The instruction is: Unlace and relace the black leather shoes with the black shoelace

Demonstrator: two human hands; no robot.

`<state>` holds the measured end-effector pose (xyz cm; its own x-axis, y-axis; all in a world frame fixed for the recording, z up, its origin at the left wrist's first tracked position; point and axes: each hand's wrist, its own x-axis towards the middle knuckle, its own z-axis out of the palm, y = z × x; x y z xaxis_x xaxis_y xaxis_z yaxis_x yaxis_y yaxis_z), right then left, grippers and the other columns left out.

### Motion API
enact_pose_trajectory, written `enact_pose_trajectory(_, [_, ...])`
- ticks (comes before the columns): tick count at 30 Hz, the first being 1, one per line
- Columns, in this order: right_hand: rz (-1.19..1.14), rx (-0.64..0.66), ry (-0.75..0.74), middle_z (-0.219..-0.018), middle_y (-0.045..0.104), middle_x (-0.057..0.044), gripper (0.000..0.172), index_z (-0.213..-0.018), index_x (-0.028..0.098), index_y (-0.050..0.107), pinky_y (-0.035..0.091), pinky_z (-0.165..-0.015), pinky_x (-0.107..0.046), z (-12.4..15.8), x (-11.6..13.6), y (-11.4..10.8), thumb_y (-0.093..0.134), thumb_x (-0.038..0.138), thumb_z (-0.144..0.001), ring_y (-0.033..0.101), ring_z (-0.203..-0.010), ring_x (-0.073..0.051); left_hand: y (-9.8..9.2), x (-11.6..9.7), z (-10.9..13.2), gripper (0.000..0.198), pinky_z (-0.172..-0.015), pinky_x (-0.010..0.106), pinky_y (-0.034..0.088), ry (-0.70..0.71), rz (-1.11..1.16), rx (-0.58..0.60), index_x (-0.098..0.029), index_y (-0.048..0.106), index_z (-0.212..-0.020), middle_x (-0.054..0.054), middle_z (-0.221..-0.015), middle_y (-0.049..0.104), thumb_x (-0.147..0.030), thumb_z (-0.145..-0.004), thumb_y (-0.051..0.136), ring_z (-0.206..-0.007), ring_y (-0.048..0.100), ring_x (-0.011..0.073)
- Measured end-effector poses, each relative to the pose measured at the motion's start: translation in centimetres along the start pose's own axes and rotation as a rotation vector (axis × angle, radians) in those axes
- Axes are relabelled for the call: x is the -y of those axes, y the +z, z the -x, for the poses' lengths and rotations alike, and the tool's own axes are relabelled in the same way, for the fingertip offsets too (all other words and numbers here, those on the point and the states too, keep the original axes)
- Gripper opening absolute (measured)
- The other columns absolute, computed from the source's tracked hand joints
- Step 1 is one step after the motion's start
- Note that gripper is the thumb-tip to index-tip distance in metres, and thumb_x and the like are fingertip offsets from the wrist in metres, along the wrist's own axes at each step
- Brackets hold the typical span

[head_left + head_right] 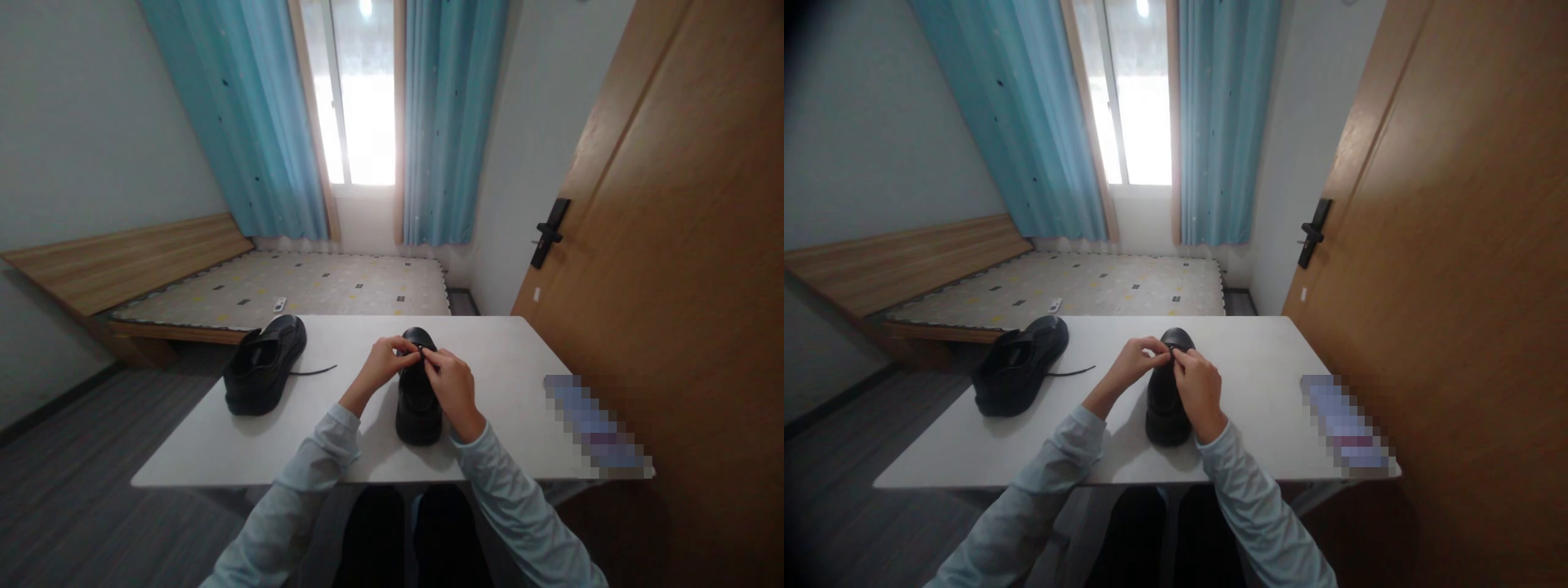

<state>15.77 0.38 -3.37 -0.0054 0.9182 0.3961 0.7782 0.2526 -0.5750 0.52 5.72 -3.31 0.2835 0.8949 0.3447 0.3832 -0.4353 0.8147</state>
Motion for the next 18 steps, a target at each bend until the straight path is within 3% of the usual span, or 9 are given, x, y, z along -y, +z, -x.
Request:
enact_pose_trajectory(4, [-0.107,-0.032,-0.083,-0.086,0.066,-0.007,0.030,-0.106,0.021,0.072,0.042,-0.070,-0.027,0.0,-0.7,0.4,0.046,0.025,-0.091,0.060,-0.075,-0.018,-0.5,0.2,-0.4,0.015,-0.069,0.025,0.048,-0.036,0.006,0.091,-0.013,0.072,-0.078,0.005,-0.076,0.071,-0.025,-0.071,0.066,-0.074,0.062,0.0159])
enact_pose_trajectory(9, [-0.183,-0.103,-0.106,-0.080,0.067,-0.005,0.023,-0.095,0.018,0.073,0.042,-0.065,-0.026,0.0,-1.1,0.7,0.053,0.024,-0.086,0.058,-0.066,-0.016,-1.3,-0.3,-0.6,0.011,-0.074,0.026,0.047,0.020,-0.029,0.201,-0.014,0.072,-0.075,0.005,-0.082,0.070,-0.021,-0.070,0.065,-0.082,0.062,0.0174])
enact_pose_trajectory(14, [-0.238,-0.073,-0.158,-0.074,0.066,-0.004,0.015,-0.082,0.017,0.071,0.042,-0.063,-0.026,-0.7,-1.5,0.3,0.057,0.020,-0.081,0.056,-0.062,-0.015,-1.6,-0.8,-0.4,0.009,-0.077,0.027,0.047,0.064,-0.065,0.242,-0.016,0.071,-0.073,0.005,-0.086,0.065,-0.022,-0.070,0.065,-0.084,0.060,0.0169])
enact_pose_trajectory(18, [-0.325,0.025,-0.185,-0.070,0.064,-0.002,0.009,-0.077,0.017,0.070,0.042,-0.061,-0.025,-1.6,-2.3,-0.2,0.061,0.019,-0.077,0.054,-0.060,-0.013,-1.6,-1.2,-0.3,0.008,-0.078,0.028,0.046,0.078,-0.096,0.232,-0.016,0.070,-0.074,0.003,-0.084,0.064,-0.021,-0.071,0.064,-0.081,0.059,0.0161])
